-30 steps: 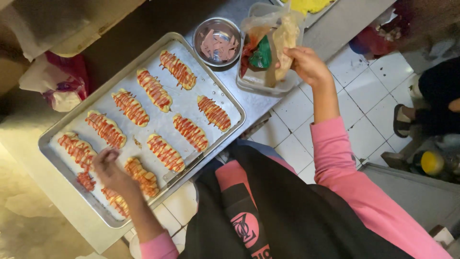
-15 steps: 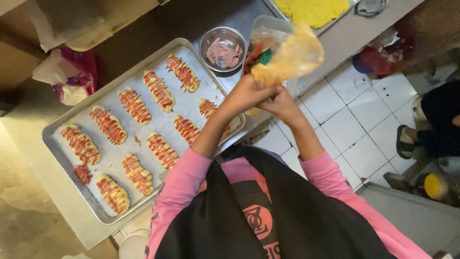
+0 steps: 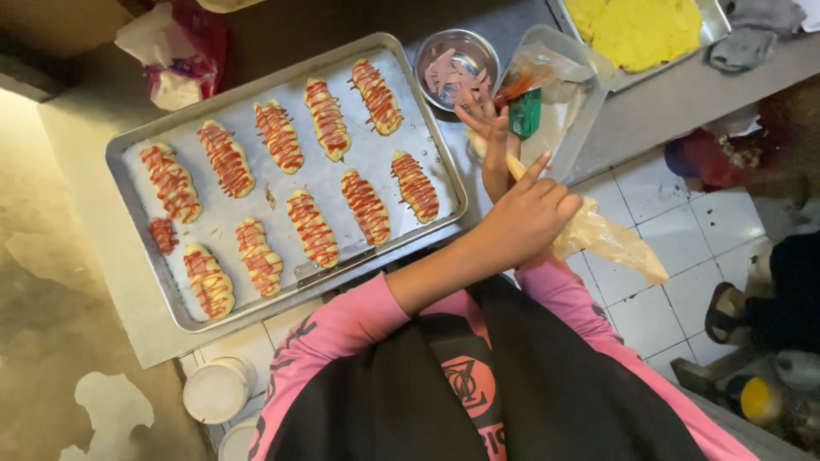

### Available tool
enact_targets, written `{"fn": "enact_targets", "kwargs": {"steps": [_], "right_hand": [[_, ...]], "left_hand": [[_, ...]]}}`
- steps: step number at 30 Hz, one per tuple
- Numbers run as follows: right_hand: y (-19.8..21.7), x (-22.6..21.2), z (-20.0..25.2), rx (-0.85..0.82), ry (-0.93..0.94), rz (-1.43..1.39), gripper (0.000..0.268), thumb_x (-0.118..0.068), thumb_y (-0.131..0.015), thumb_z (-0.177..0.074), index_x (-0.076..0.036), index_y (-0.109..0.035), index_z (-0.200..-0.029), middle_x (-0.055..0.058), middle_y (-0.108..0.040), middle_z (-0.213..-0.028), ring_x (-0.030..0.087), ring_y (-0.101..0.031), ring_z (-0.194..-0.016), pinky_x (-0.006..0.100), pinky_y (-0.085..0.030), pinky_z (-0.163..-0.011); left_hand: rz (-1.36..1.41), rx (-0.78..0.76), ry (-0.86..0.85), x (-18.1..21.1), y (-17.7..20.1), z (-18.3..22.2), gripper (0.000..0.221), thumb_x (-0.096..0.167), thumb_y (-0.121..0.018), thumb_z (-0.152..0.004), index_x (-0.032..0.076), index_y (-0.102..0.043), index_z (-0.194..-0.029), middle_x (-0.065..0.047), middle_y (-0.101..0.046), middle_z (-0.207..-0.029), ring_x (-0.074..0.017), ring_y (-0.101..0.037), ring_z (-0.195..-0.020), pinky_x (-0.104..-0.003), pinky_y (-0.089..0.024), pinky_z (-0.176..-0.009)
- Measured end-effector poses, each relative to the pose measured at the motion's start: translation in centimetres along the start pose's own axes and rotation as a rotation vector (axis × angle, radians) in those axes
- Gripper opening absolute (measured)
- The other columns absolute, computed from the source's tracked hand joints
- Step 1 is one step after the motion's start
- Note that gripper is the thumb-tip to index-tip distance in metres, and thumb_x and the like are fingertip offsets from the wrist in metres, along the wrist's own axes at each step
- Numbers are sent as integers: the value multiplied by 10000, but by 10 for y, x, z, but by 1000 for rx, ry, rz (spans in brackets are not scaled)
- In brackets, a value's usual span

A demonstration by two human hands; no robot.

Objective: Applying ketchup and mayonnaise sauce to shaped bread dough on a baking tray using piping bags.

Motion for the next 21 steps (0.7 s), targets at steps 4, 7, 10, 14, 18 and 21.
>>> {"fn": "enact_targets", "kwargs": {"steps": [4,7,10,14,18,21], "right_hand": [[-20,-35,-3,-77,42,321,678,-435,-161,-1174,15,-571,-1471,138,-399,-1671,256,-262,-1602,411,-227,-1286],[-17,-28,-2,-52,231,520,599,-430,-239,-1193,29,-589,-1354,178,-514,-1549,276,-375,-1525,445,-251,-1287],[-6,1,1,-110,418,198,545,-440,-302,-1163,-41,-650,-1032,140,-657,-1163,275,-589,-1171,452,-373,-1197],[-37,6,4,68,140,-322,514,-490,-363,-1149,-147,-467,-781,25,-459,-673,195,-475,-636,391,-433,-818],[-55,37,-9,213,-133,-523,605,-572,-356,-1126,-164,-366,-679,16,-327,-548,171,-335,-473,357,-376,-540],[-70,41,-11,212,-223,-467,654,-593,-333,-1114,-147,-382,-638,51,-353,-528,207,-378,-452,371,-399,-521]], "left_hand": [[-12,94,16,-3,22,3,94,134,-573,-869,79,-582,-944,-57,-569,-859,-233,-650,-1008,-543,-294,-1268],[-109,228,52,-9,45,4,118,142,-565,-873,76,-581,-970,-70,-613,-967,-237,-651,-1104,-540,-261,-1264],[-174,300,92,-10,50,6,130,147,-564,-905,68,-592,-1004,-87,-646,-1057,-247,-637,-1188,-530,-239,-1276],[-157,221,148,-16,41,12,125,148,-575,-934,61,-625,-1009,-102,-661,-1079,-269,-609,-1283,-518,-234,-1287],[-145,215,225,-31,40,24,118,136,-582,-949,60,-633,-1024,-114,-669,-1125,-271,-589,-1307,-525,-223,-1290],[-175,138,287,-39,36,40,165,154,-597,-958,60,-640,-1088,-117,-650,-1240,-263,-539,-1379,-535,-216,-1295]]}}
Point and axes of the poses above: each hand's wrist, its own z-axis away from the middle knuckle, its own y-axis out of the back of the hand, x = y × z, the point moved 5 cm from there along -z, towards the middle knuckle
